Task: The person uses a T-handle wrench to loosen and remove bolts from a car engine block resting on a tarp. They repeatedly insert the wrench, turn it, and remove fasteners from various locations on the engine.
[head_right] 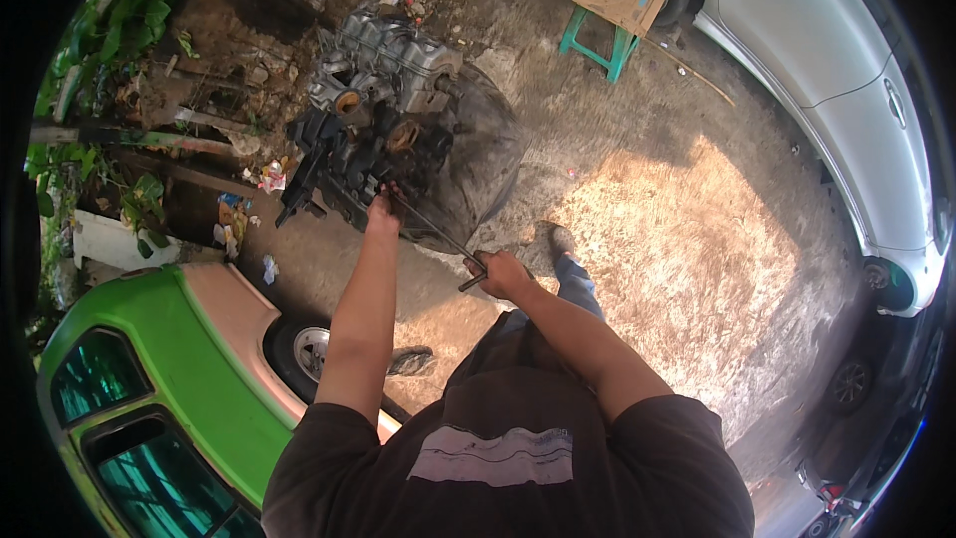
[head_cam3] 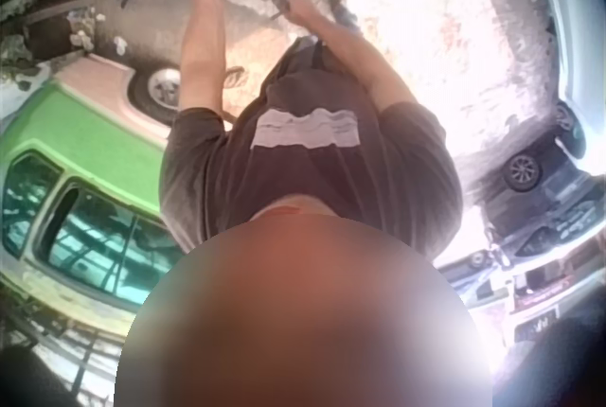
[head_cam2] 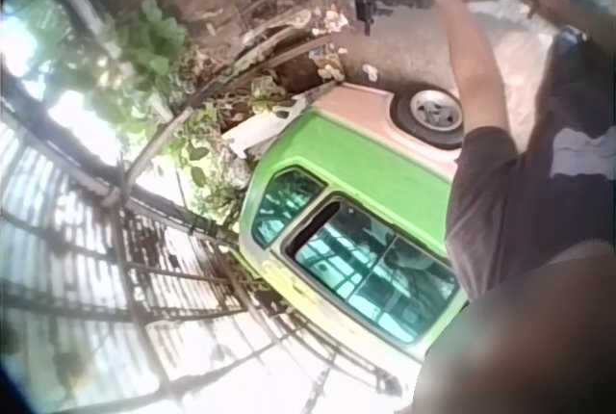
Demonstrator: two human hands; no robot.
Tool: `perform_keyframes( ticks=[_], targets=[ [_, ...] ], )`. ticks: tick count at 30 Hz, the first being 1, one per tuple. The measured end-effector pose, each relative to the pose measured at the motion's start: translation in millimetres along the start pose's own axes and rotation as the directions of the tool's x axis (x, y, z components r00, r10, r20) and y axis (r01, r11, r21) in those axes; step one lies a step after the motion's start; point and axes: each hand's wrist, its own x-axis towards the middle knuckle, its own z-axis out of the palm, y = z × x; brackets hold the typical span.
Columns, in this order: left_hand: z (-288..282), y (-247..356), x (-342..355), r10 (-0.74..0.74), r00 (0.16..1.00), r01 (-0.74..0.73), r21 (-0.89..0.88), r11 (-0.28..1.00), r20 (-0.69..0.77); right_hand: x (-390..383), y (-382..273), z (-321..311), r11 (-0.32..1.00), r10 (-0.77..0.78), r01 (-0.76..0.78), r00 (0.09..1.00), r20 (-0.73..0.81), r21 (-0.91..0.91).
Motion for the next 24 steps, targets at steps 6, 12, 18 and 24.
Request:
perform_keyframes(
  ticks=[6, 12, 18, 24],
  targets=[
    [2.4, 0.8, -11.7, 0.026, 0.999, -0.026, -0.011, 1.000, -0.048, 3.0, -2.9, 4.2, 0.969, 0.103, -0.113, 0.993, 0.059, 0.219],
    [2.8, 3.3, -16.1, 0.002, 1.000, -0.002, -0.030, 1.000, -0.005, 2.1, -5.5, -20.7, 0.981, 0.006, 0.023, 0.989, 0.145, -0.194],
    [7.3, -1.5, -7.5, -0.060, 0.988, 0.076, -0.110, 0.991, 0.145, -4.6, -6.1, -36.3, 0.944, -0.008, 0.061, 0.986, 0.164, -0.323],
    [17.9, -18.2, -7.2, -0.008, 0.980, 0.014, -0.027, 1.000, 0.201, -5.3, 12.6, -39.0, 0.932, -0.077, 0.072, 0.997, 0.000, -0.354]
  ],
)
